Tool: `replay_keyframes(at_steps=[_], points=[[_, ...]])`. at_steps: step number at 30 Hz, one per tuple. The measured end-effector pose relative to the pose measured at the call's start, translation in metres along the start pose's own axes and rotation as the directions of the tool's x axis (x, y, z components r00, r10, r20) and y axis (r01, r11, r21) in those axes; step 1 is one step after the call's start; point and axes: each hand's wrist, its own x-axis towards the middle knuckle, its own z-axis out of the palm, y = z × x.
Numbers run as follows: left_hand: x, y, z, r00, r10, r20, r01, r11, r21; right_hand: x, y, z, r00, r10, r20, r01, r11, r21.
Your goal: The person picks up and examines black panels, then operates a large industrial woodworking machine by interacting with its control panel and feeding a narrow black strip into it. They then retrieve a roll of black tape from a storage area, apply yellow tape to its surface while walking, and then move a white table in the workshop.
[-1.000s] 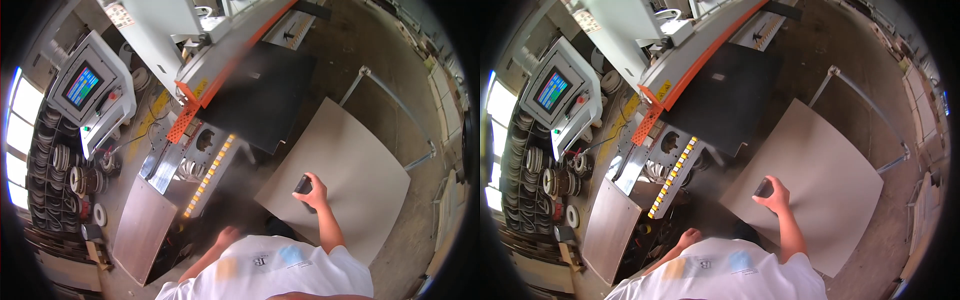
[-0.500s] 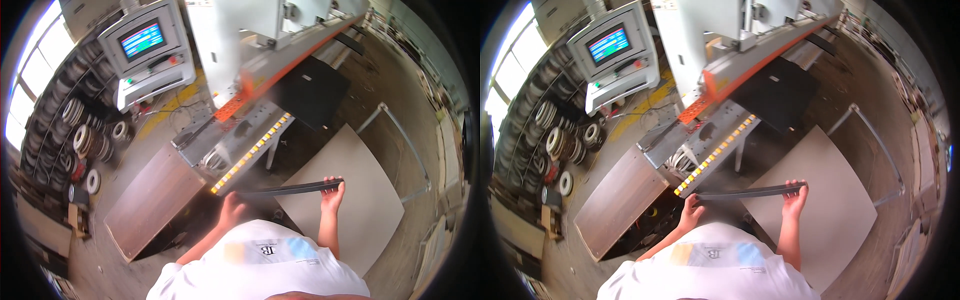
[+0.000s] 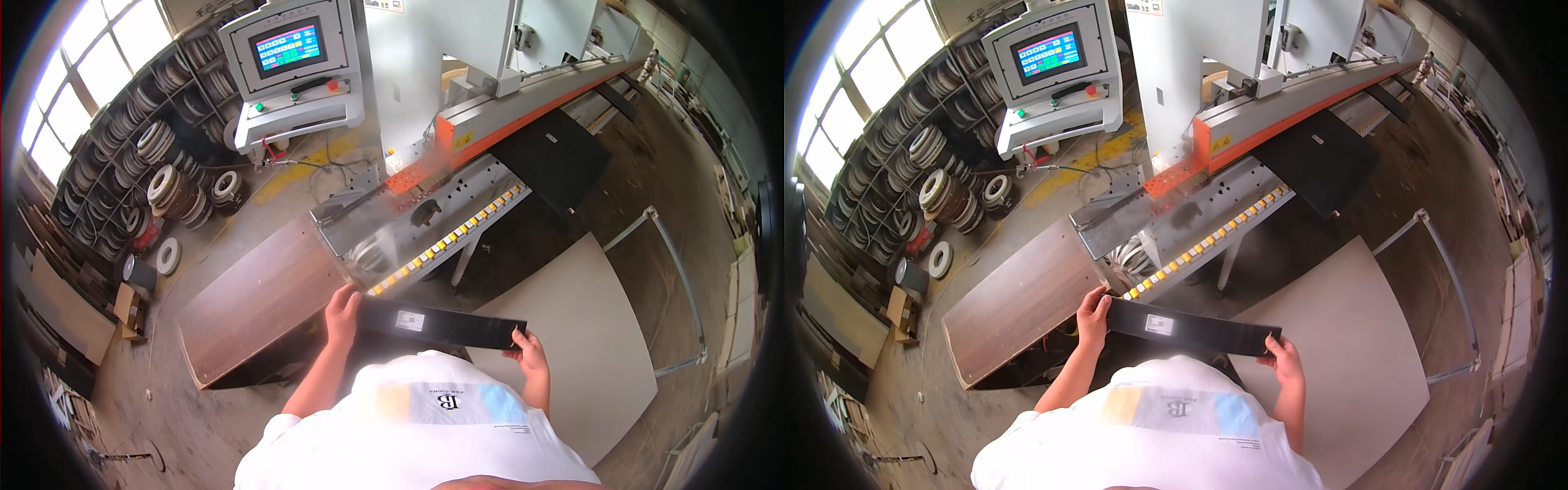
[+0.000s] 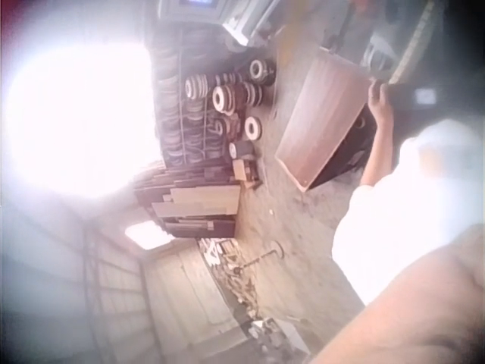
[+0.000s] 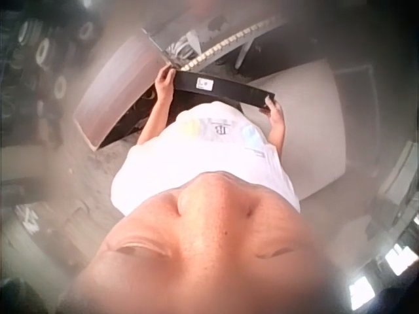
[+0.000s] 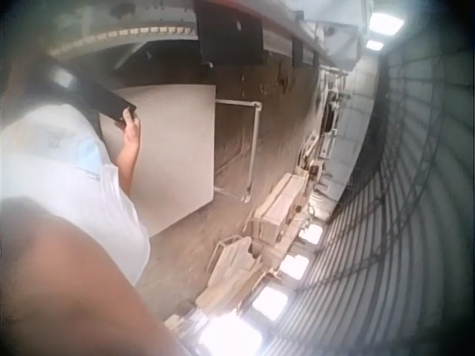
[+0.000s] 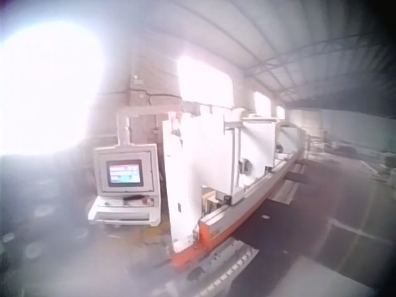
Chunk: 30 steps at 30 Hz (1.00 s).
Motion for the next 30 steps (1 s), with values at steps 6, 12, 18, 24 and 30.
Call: replay_keyframes(at_steps=[6, 12, 18, 24, 30], points=[[-0.004, -0.01, 0.036, 1.0, 0.023, -0.001, -0.022, 0.987, 0.159, 0.034, 0.032, -0.038, 0.996, 0.056, 0.066, -0.069, 0.975, 0.212], [-0.015, 0.018, 0.084, 0.989, -0.128, 0.07, 0.12, 0.986, 0.118, 0.048, 0.038, -0.066, 0.987, 0.076, 0.144, -0.132, 0.892, 0.433], [-0.02, 0.008, 0.096, 0.971, -0.184, 0.152, 0.176, 0.982, 0.067, 0.076, 0.031, -0.086, 0.995, 0.097, 0.022, -0.094, 0.845, 0.527], [-0.081, -0.016, 0.108, 0.939, -0.321, 0.121, 0.306, 0.943, 0.131, 0.123, 0.008, -0.084, 0.98, 0.109, -0.165, -0.028, 0.902, 0.43], [-0.115, -0.022, 0.105, 0.902, -0.427, 0.062, 0.417, 0.899, 0.13, 0.172, 0.0, -0.066, 0.999, 0.024, -0.032, -0.013, 0.954, 0.3]])
